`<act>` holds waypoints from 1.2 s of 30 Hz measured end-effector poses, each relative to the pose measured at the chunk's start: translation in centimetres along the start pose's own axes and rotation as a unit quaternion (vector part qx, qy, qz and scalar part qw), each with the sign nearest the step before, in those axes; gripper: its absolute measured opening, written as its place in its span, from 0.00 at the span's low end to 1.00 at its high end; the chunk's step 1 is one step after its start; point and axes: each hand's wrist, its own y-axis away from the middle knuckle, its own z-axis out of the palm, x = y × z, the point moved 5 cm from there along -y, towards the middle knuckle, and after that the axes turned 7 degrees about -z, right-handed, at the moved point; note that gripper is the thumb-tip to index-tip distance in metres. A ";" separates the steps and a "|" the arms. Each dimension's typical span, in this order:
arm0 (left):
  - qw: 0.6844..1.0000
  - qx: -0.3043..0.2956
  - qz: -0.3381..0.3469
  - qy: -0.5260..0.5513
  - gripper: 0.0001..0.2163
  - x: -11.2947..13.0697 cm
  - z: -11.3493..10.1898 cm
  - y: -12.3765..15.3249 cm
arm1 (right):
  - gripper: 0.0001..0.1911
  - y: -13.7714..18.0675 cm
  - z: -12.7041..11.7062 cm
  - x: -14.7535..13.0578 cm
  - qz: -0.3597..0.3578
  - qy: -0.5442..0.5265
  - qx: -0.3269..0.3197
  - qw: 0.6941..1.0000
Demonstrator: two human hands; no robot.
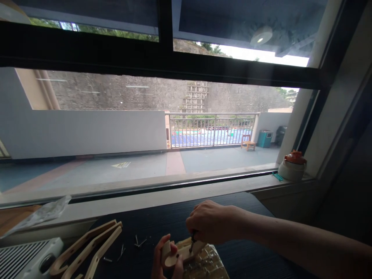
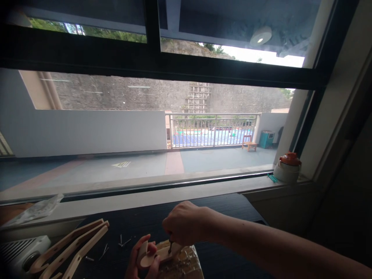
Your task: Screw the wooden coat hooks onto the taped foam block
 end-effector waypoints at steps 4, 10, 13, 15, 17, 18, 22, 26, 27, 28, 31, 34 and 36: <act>0.998 -0.051 -0.019 0.024 0.22 0.6 -0.4 0.0 | 0.13 -0.3 0.9 1.5 0.061 -0.017 0.004 0.998; 0.996 -0.090 -0.009 0.012 0.23 1.7 -0.9 0.0 | 0.13 -0.5 0.3 0.9 0.086 0.004 -0.008 0.996; 0.994 -0.112 -0.003 -0.003 0.23 1.7 -1.0 -0.1 | 0.10 -0.4 -0.2 -0.6 0.035 0.069 -0.026 0.997; 0.992 -0.126 -0.005 -0.011 0.23 1.5 -0.9 -0.1 | 0.06 -0.3 -0.3 -1.7 -0.022 0.112 -0.030 0.993; 0.992 -0.129 -0.010 -0.011 0.23 1.5 -0.8 0.0 | 0.04 -0.3 -0.2 -2.5 -0.068 0.129 -0.019 0.989; 0.992 -0.127 -0.015 -0.009 0.23 1.5 -0.7 0.1 | 0.04 -0.5 -0.2 -2.7 -0.080 0.130 -0.013 0.988; 0.993 -0.107 -0.036 0.014 0.22 1.5 -0.6 0.4 | 0.04 -1.3 0.1 -2.4 -0.060 0.084 -0.017 0.995; 0.994 -0.102 -0.036 0.019 0.22 1.8 -0.4 0.5 | 0.08 -1.6 0.6 0.3 0.061 -0.003 -0.043 0.997; 0.994 -0.100 -0.033 0.017 0.22 1.9 -0.4 0.5 | 0.09 -1.5 0.9 1.1 0.085 -0.022 -0.043 0.995; 0.995 -0.098 -0.029 0.014 0.22 2.0 -0.4 0.5 | 0.10 -1.3 1.1 1.7 0.099 -0.034 -0.044 0.994; 0.995 -0.095 -0.026 0.009 0.21 2.2 -0.5 0.5 | 0.14 -0.7 1.5 2.8 0.124 -0.030 -0.040 0.991; 0.995 -0.093 -0.030 0.012 0.20 2.2 -0.5 0.6 | 0.16 -0.1 0.8 2.3 0.127 -0.016 -0.028 0.991; 0.995 -0.097 -0.028 0.017 0.20 2.3 -0.5 0.6 | 0.13 0.0 0.0 1.3 0.095 0.002 -0.032 0.995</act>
